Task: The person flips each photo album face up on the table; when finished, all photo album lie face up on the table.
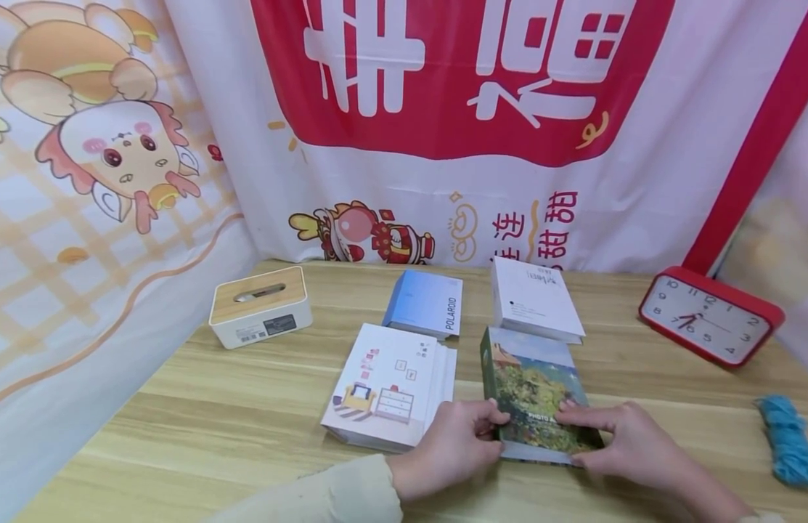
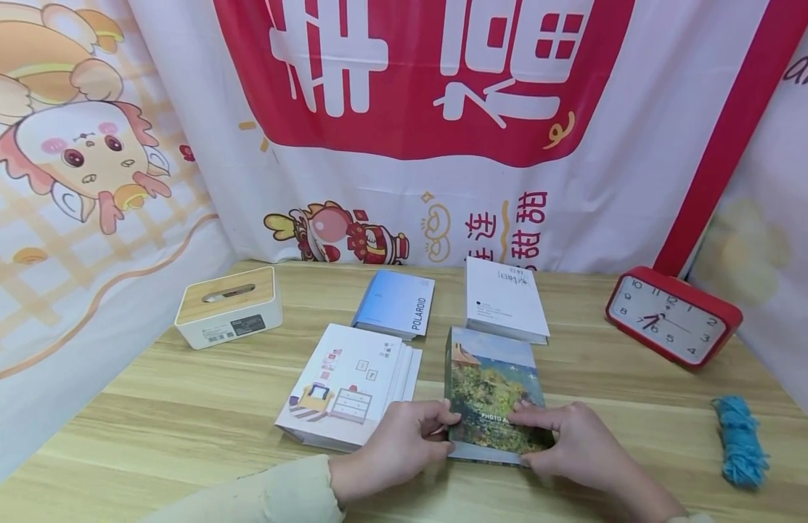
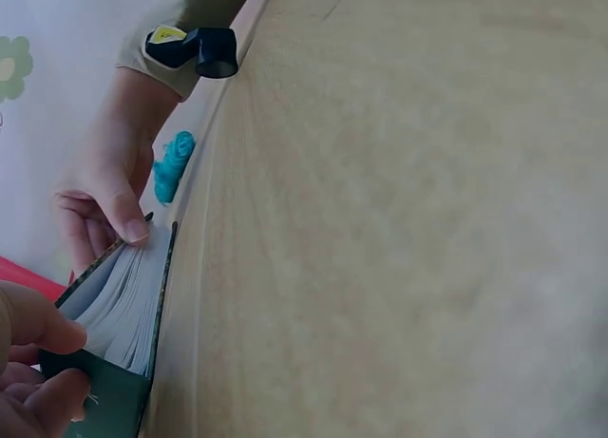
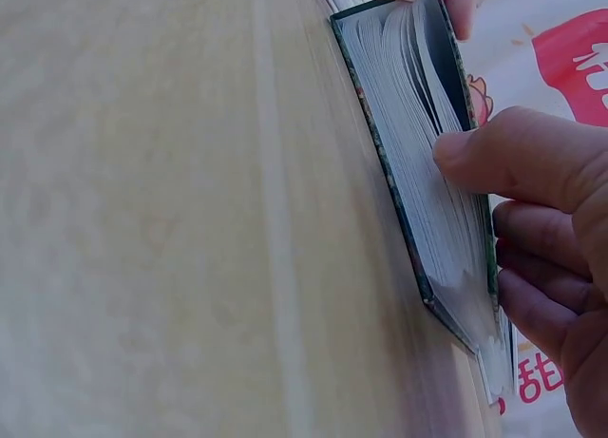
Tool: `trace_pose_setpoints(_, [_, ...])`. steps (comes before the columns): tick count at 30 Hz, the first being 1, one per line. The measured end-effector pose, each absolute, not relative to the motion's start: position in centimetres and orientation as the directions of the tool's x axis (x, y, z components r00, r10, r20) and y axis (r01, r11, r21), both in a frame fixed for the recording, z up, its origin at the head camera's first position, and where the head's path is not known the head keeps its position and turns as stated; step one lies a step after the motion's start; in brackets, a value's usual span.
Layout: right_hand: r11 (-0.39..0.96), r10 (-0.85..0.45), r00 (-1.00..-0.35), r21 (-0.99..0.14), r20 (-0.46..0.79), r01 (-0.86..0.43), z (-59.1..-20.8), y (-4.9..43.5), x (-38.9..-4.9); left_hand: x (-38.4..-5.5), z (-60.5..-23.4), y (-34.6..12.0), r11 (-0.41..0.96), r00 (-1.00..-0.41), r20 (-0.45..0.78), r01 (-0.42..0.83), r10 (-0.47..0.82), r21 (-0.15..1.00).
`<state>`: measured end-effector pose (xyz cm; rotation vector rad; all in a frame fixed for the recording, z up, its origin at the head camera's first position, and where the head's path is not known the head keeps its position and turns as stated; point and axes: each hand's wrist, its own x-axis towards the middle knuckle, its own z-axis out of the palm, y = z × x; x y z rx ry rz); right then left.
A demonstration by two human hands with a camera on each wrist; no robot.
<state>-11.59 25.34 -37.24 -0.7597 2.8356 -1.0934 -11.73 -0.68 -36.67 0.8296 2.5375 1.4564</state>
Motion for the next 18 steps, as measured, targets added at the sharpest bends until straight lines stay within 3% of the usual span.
trace_pose_setpoints(11, [0.76,-0.429,-0.891,-0.473,0.149,-0.445,-36.2,24.4,-11.3,-11.8,-36.3,-1.5,0.348,-0.865,0.151,0.345,0.479,0.872])
trace_pose_setpoints(18, [0.748,-0.5,-0.853,-0.422,0.151,-0.513,-35.9,23.1,-11.0,-11.8,-35.9,-2.6,0.371,-0.863,0.133,0.343,0.487,0.863])
